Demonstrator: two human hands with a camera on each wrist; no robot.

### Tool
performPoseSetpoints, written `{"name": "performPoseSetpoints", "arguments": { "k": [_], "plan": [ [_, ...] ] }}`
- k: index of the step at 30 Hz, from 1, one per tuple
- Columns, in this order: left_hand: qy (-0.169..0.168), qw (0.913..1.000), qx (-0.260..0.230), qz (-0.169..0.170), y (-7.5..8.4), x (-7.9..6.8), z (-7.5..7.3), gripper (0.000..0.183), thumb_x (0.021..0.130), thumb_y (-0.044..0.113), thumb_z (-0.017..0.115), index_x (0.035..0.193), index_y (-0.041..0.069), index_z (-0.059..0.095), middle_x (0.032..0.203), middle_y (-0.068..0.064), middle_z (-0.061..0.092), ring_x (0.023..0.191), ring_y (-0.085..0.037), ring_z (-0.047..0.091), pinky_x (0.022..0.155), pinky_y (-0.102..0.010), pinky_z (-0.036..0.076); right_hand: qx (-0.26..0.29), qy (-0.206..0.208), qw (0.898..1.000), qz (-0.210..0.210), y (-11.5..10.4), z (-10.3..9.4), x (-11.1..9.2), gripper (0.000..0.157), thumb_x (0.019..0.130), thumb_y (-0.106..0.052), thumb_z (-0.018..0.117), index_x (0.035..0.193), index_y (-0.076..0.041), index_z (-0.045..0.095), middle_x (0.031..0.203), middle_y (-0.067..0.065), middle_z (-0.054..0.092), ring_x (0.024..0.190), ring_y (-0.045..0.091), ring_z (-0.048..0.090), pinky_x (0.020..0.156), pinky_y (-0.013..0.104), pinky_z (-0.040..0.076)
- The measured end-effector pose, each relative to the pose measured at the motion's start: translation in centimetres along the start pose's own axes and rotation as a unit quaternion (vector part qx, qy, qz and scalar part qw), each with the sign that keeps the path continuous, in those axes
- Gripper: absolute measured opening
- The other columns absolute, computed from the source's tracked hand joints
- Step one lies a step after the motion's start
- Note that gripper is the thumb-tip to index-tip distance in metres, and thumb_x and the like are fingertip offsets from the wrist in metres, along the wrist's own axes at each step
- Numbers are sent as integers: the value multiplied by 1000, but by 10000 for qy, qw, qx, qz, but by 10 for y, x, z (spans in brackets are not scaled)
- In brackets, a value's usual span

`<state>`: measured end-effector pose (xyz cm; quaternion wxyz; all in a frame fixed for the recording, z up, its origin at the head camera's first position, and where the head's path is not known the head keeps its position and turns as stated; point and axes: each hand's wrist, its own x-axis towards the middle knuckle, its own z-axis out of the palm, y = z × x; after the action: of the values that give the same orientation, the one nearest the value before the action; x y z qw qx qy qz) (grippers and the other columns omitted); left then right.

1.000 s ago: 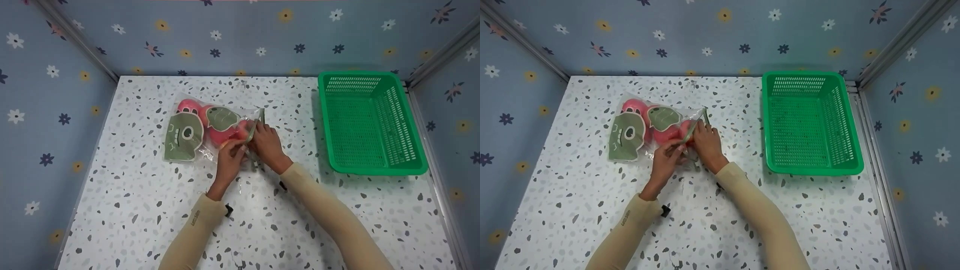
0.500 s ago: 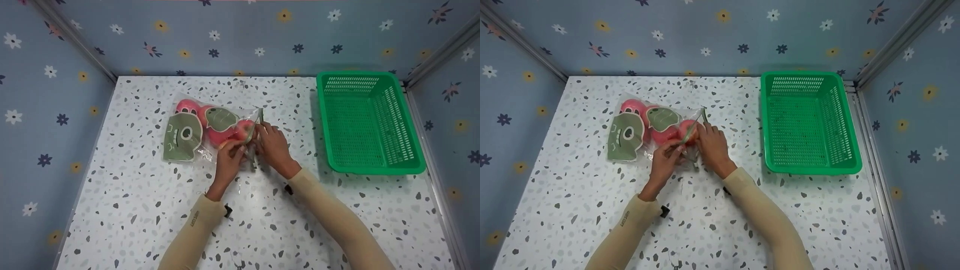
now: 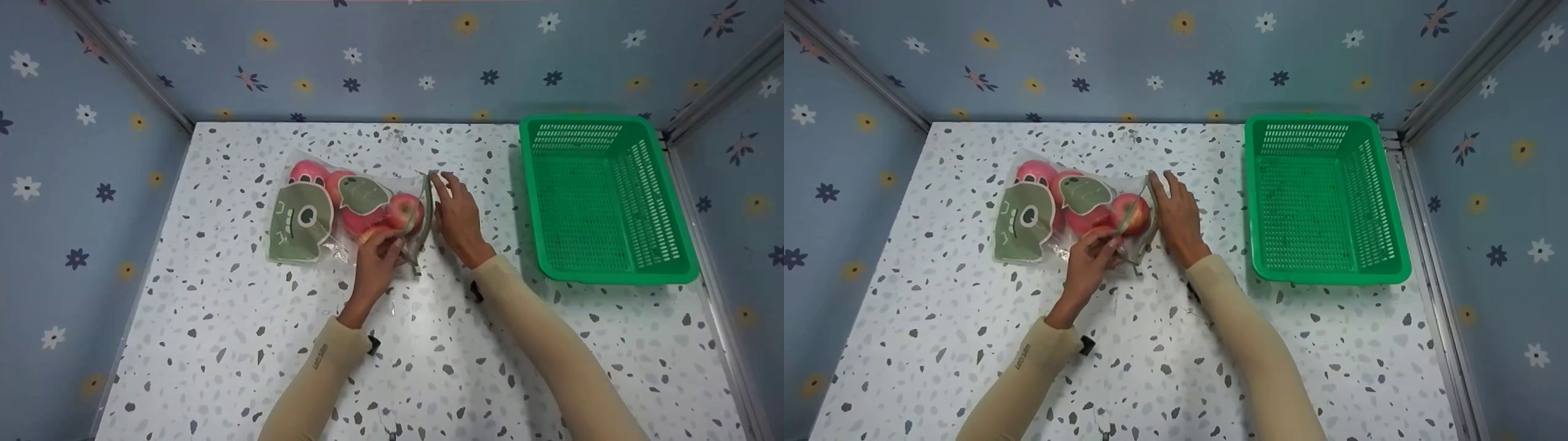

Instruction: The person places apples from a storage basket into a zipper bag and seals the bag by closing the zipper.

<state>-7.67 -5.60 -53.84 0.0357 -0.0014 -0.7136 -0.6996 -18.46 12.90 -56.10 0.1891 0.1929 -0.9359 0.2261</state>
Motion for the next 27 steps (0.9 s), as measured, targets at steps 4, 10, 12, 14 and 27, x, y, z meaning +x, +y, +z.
{"name": "performPoseSetpoints", "arguments": {
  "k": [4,10,12,14,27],
  "plan": [
    [-46,10000,-58,-12,0,-1,0,20,104,-5,59,122,-11,67,112,-24,63,88,-19,70,73,-28,66,66,-74,9998,-143,7,4,7,60,98,7,66,153,-13,53,144,18,57,116,36,64,92,51,59],
    [-58,10000,-42,-16,0,-2,1,21,104,-6,59,123,-11,67,111,-25,63,89,-30,71,74,-31,67,50,-125,9990,-426,13,6,15,51,103,5,60,149,-16,58,138,17,63,110,35,67,92,49,60],
    [-69,10000,-30,-36,1,-2,1,21,104,-5,60,123,-10,68,111,-24,63,90,-31,71,75,-32,67,22,-96,9988,-486,13,6,17,47,104,4,59,147,-16,60,135,17,65,111,34,67,93,49,60],
    [-88,9999,-22,-43,1,-2,1,21,104,-4,60,123,-10,68,110,-22,63,90,-30,71,75,-32,67,8,-69,9985,-542,13,5,19,43,105,2,58,144,-16,62,133,16,67,113,34,67,96,48,59],
    [-129,9996,249,54,-3,-3,0,22,103,-5,63,123,-7,70,105,-20,63,88,-30,70,72,-27,66,249,519,9943,-900,15,6,32,20,104,-3,65,116,-10,79,109,10,75,101,29,72,91,45,63]
  ]
}}
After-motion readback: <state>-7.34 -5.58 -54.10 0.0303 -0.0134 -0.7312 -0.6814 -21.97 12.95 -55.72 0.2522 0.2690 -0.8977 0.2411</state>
